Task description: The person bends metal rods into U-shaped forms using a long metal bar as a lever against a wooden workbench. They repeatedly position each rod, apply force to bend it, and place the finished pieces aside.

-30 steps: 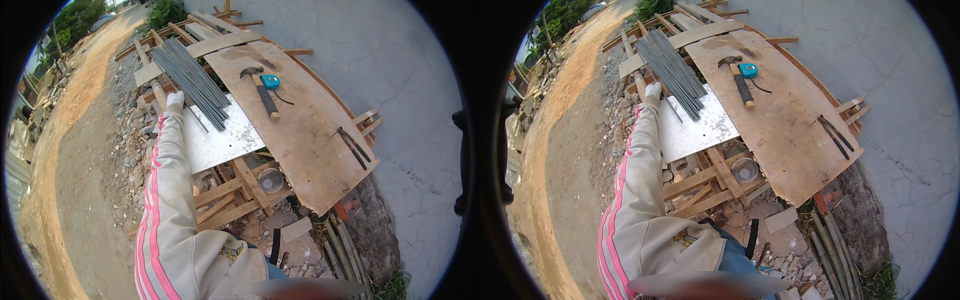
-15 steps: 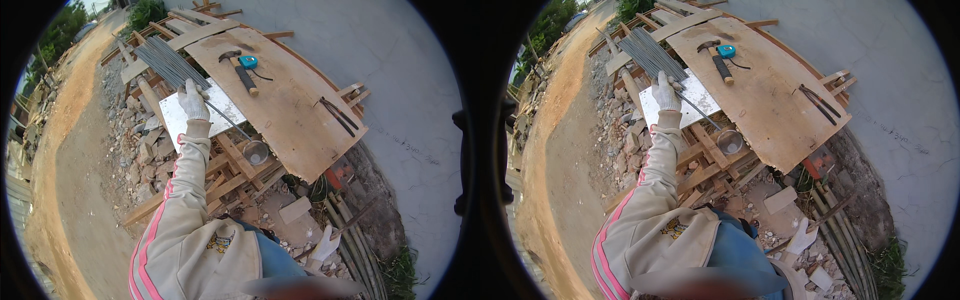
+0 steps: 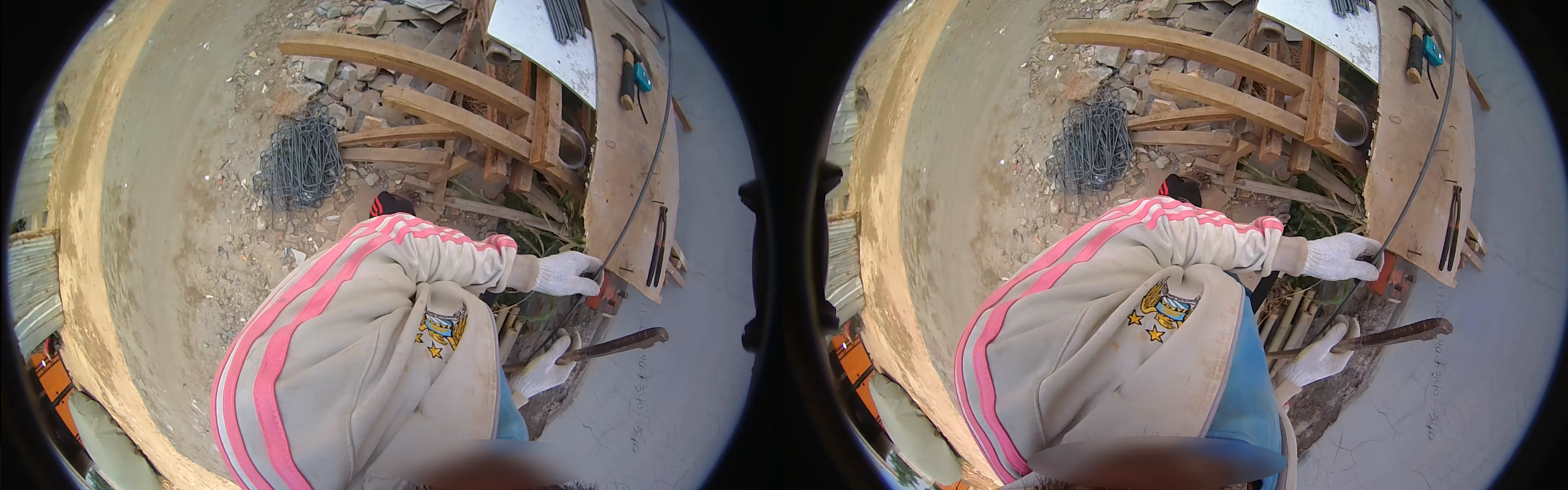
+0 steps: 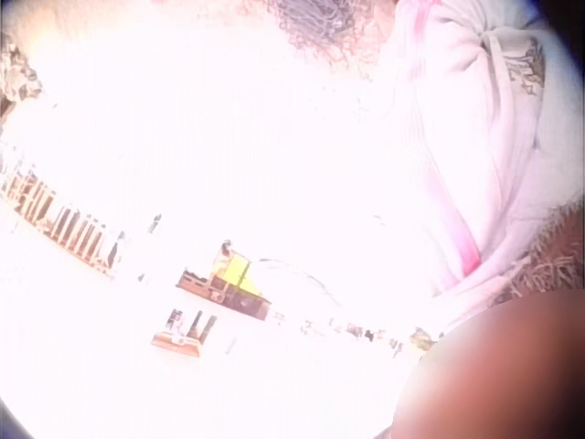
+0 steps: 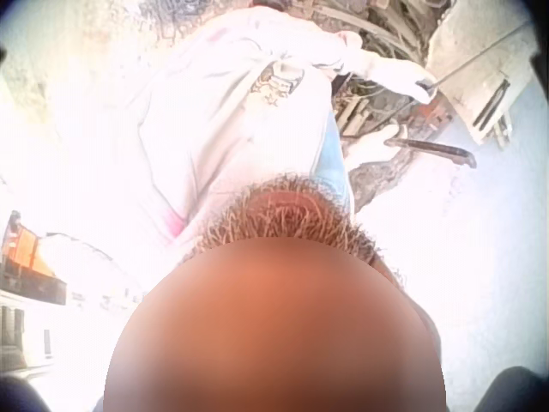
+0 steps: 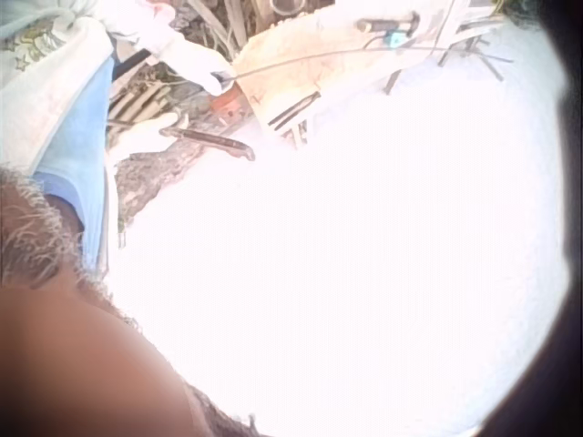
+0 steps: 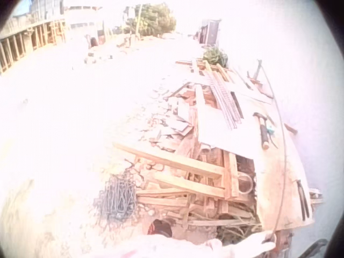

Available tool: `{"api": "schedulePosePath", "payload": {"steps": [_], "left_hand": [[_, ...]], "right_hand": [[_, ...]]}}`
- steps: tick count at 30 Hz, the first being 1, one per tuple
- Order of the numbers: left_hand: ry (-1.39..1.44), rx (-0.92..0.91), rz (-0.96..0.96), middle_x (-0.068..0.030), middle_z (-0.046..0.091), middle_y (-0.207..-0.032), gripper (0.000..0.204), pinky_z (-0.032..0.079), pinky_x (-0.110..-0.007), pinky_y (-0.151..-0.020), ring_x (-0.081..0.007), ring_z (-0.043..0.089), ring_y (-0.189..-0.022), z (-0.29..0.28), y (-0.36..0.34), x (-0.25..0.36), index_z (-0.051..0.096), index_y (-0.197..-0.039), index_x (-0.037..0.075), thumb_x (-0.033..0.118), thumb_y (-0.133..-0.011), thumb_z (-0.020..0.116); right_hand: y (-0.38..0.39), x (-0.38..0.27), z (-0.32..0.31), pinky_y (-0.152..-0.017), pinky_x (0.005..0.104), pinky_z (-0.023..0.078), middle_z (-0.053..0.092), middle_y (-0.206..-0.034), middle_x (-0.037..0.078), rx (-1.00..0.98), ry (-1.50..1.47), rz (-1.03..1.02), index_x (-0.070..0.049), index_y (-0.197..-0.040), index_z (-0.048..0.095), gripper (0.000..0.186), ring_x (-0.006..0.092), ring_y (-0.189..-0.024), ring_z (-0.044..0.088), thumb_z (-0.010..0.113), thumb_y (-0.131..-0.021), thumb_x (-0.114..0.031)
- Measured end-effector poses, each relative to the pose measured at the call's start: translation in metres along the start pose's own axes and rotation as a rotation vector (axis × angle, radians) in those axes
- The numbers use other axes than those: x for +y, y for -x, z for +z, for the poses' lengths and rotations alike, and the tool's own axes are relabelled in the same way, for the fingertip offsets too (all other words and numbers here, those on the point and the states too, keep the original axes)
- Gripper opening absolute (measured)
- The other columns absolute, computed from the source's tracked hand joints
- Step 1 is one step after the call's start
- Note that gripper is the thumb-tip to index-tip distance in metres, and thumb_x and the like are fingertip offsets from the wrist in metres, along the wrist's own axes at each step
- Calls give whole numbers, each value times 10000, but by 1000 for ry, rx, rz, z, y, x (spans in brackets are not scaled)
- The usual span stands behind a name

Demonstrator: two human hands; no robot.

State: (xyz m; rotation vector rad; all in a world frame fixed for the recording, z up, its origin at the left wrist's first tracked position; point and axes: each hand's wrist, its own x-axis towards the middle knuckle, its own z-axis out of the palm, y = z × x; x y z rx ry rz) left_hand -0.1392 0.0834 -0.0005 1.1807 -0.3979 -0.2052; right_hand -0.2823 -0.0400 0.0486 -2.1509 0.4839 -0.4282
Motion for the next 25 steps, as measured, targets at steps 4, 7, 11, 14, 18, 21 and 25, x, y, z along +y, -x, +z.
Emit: {"api": "schedulePosePath", "payload": {"steps": [4, 7, 11, 14, 18, 21, 25], "left_hand": [[-85, 24, 3, -190, 713, -1015, 364, 502, -403, -896, -302, 661, -964, 10, 23, -13, 652, -1096, -7, 327, -951, 666], [-125, -104, -8, -196, 721, -1037, 375, 502, -412, -889, -307, 669, -983, 20, 28, -7, 655, -1122, 0, 333, -950, 671], [-178, -256, 37, -206, 719, -1032, 364, 504, -430, -883, -339, 669, -977, 30, 29, 0, 660, -1129, 16, 341, -965, 656], [-325, -285, -24, -225, 707, -1064, 375, 508, -443, -901, -376, 669, -1008, 38, 5, 6, 656, -1168, 11, 353, -1028, 592], [-281, -255, -15, -170, 689, -944, 390, 515, -403, -849, -270, 653, -907, 46, -47, 3, 649, -1178, -25, 335, -1060, 556], [-373, -308, -74, -129, 690, -924, 342, 526, -386, -809, -225, 648, -885, 57, -71, -6, 658, -1139, -45, 272, -1058, 558], [-142, -445, -306, -120, 711, -963, 335, 532, -383, -825, -235, 657, -898, 81, -65, -29, 675, -1141, -25, 276, -1055, 557]], "right_hand": [[7, 20, -8, -940, 369, 511, 681, -1119, 134, -45, 42, 8, 68, -1297, 614, 381, 214, -1026, 637, 601, -1068, -236], [13, 35, -11, -814, 334, 526, 664, -1021, 99, -48, -37, 76, 54, -1239, 625, 358, 172, -910, 629, 612, -1066, -259], [23, 52, -24, -672, 287, 478, 602, -856, 32, -20, -195, 280, 8, -1139, 645, 274, 99, -729, 557, 655, -1043, -250], [31, 61, -34, -542, 268, 379, 515, -732, -30, 107, -238, 287, -28, -1025, 638, 233, 51, -593, 454, 676, -1033, -258], [44, 75, -59, -532, 274, 344, 495, -713, -31, 228, -121, 315, -13, -974, 641, 220, 76, -612, 451, 699, -1008, -222], [57, 88, -75, -572, 300, 337, 441, -708, -26, 350, 145, 214, -9, -925, 632, 226, 96, -646, 387, 715, -992, -209], [75, 102, -90, -591, 330, 301, 345, -697, -20, 413, 212, 263, -22, -882, 619, 272, 128, -668, 323, 729, -978, -251]]}}
